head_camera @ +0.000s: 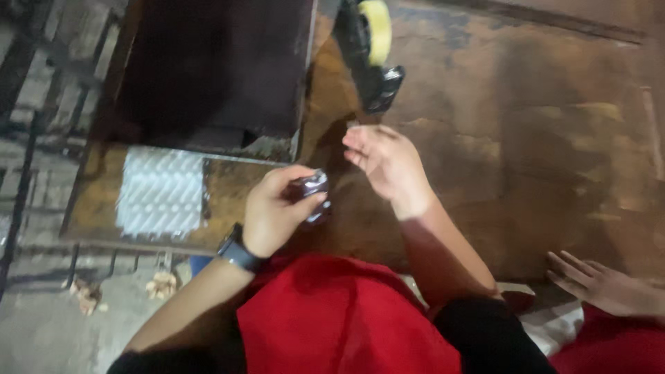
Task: The person wraps small rectangular cake pieces in clear plastic film and secures the packaging with adhesive tape from a dispenser.
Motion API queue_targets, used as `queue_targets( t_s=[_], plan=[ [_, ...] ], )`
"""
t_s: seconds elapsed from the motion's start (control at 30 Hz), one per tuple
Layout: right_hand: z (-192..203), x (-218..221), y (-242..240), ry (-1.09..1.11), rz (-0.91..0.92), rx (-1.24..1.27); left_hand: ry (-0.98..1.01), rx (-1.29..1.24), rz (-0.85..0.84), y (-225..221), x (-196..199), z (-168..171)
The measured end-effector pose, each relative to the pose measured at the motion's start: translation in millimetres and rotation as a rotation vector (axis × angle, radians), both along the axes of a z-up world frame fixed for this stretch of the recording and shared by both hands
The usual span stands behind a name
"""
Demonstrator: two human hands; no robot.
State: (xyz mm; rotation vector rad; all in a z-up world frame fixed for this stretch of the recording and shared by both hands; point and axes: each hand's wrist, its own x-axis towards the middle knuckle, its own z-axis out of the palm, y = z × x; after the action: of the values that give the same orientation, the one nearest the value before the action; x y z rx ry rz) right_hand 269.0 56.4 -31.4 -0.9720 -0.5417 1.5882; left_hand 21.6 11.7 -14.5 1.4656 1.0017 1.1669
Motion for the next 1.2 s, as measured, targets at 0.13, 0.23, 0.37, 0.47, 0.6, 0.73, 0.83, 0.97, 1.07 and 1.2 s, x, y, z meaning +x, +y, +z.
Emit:
queue_targets(
  t_s=[0.13, 0.23, 0.37, 0.47, 0.6, 0.73, 0.83, 0.97, 1.07, 1.2],
  plan=[
    [22.0, -40.4, -50.7, 0.033, 0.091, 0.222, 0.009, -0.032, -0.023, 2.1, 2.7, -1.5],
    [28.0, -51.3, -56.2, 0.022, 0.078, 0.27, -0.047, -0.047, -0.075, 1.7, 5.0, -0.3],
    [19.1, -55.1, -54.4, 0.013, 0.043, 0.28, -0.097, -0.031, -0.136, -1.5, 4.7, 0.6],
    [7.1, -56.7, -55.0, -0.042, 0.023, 0.31, -0.085, -0.04, -0.139, -2.2, 2.9, 1.7],
    [-4.2, -59.0, -55.3, -0.035, 0.011, 0.278, -0.04, 0.013, -0.13, -1.5, 2.0, 3.7],
    [-8.8, -62.5, -57.2, -0.088, 0.013, 0.378, -0.051, 0.033, -0.112, -3.2, 3.4, 8.3],
    [-12.4, -63.7, -60.8, -0.094, 0.04, 0.432, 0.094, 0.098, -0.089, -4.8, 1.1, 15.1],
    [-18.4, -62.4, -61.8, 0.017, 0.055, 0.525, 0.175, 0.278, -0.122, -6.2, -3.1, 28.1],
    [-21.0, -63.5, -62.6, -0.003, 0.005, 0.568, 0.315, 0.396, -0.116, -9.7, -4.8, 36.7],
    [-20.8, -65.9, -65.3, 0.015, -0.041, 0.607, 0.263, 0.36, -0.114, -11.4, -2.3, 37.0]
  ],
)
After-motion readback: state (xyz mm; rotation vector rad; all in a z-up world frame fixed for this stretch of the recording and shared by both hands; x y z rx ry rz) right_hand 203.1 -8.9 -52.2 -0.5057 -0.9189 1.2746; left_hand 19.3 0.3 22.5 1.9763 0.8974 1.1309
